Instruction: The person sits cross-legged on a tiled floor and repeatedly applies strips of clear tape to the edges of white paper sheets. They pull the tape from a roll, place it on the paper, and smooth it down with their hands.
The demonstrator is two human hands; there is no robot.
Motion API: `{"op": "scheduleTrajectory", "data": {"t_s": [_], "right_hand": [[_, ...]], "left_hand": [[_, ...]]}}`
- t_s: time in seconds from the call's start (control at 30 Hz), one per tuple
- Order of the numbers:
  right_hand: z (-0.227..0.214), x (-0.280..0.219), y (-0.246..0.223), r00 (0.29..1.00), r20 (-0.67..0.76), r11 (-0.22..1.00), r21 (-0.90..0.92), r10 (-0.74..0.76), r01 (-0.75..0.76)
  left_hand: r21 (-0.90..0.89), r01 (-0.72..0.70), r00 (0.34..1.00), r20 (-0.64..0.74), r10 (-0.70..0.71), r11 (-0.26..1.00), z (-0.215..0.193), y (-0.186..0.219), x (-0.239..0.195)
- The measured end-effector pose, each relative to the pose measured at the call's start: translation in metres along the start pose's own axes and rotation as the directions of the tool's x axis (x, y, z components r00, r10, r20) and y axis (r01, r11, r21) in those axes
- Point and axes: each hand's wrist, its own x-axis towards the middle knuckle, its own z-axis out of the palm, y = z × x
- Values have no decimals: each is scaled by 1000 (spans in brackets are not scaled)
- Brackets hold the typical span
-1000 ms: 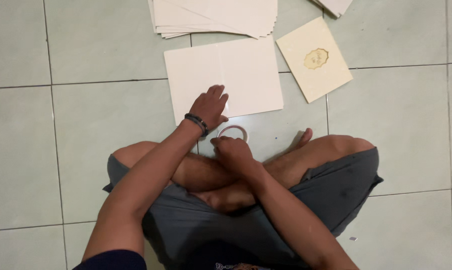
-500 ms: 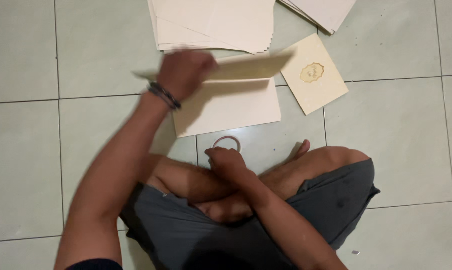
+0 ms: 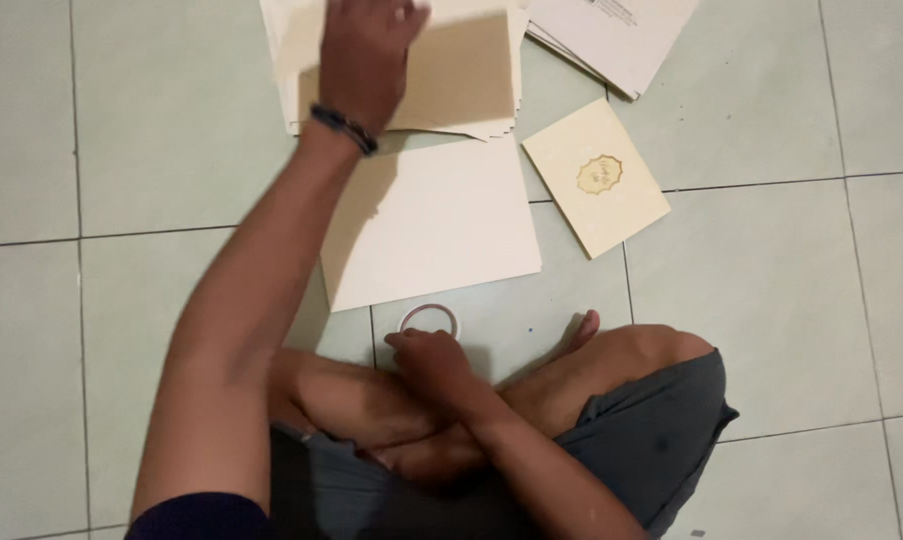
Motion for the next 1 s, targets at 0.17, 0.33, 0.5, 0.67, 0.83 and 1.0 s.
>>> {"op": "scheduleTrajectory", "data": {"t_s": [0.17, 0.33, 0.5, 0.67, 0.83, 1.0], "right_hand": [[-13, -4, -8, 998, 70, 999, -34, 0, 3], [-43, -11, -20, 996, 75, 993, 104, 51, -58], [-19, -15, -2, 1000, -28, 999, 46, -12, 13], [-107, -18, -35, 956, 70, 942, 161, 286, -293], [-98, -35, -6, 924, -179, 877, 416, 339, -241], [-106, -56, -19, 870, -271, 831, 502, 413, -238]], "left_hand": [[-83, 97, 966, 247, -73, 992, 79, 15, -89], [5, 317, 789, 553, -267, 948, 124, 33, -169], [-7, 490, 712, 581, -395, 872, 67, 58, -184], [-43, 983, 157, 691, -706, 177, 25, 84, -222], [-220, 975, 205, 870, -448, 17, -6, 111, -215], [-191, 952, 114, 947, -300, -241, -98, 149, -169]]}}
